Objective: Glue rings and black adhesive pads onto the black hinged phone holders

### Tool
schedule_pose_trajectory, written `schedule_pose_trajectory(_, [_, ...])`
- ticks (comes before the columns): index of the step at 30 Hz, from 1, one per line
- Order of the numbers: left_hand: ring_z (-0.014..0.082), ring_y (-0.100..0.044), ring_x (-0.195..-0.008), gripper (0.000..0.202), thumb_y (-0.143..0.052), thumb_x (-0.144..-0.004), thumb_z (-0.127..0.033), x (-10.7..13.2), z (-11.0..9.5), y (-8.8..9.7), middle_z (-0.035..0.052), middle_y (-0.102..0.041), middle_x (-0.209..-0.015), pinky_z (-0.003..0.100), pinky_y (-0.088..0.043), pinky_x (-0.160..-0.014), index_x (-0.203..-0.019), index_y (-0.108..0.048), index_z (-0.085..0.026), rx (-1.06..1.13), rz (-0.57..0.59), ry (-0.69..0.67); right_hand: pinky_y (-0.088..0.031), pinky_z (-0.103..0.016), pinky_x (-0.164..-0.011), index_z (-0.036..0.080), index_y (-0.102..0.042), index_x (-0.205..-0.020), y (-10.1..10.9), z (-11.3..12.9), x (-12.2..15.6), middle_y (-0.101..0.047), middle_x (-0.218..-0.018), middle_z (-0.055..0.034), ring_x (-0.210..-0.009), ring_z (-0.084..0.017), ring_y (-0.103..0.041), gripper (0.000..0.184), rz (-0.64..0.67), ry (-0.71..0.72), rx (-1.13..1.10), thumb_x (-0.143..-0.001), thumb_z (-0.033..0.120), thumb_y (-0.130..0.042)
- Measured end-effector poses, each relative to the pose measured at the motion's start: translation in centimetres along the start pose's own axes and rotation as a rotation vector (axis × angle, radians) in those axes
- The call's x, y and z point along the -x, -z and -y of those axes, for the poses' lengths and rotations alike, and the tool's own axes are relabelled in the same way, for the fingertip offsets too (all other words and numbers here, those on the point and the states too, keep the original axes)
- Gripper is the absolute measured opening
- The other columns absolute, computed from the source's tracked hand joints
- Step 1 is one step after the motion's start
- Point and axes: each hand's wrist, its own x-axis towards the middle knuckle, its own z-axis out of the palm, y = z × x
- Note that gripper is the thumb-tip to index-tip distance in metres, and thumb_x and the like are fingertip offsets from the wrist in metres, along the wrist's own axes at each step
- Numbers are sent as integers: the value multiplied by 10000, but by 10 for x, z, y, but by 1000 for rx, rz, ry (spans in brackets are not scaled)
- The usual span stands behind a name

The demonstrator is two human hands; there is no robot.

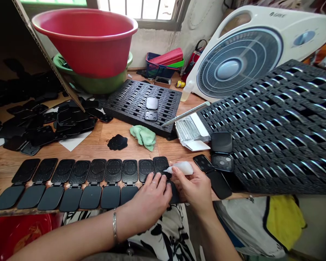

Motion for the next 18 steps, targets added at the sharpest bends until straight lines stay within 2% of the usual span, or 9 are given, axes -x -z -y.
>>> schedule_pose_trajectory(10, [351, -514, -1308, 421, -424, -990, -297, 0, -1, -4, 216, -554, -1396, 492, -309, -1116, -1334, -501, -67, -10, -9, 6, -503, -285, -722, 193, -670, -921, 3, 5, -7, -717, -844, -41, -751, -184, -650, 288, -32, 115, 168, -848, 470, -665])
schedule_pose_trajectory(18, [365, -519, -1303, 437, -453, -976, -279, 0, -1, -1, 241, -551, -1389, 507, -326, -1107, -1339, -496, -40, -23, 7, -18, -502, -275, -698, 187, -671, -938, 4, -1, -12, -714, -821, -39, -701, -172, -634, 321, -90, 134, 240, -840, 492, -667])
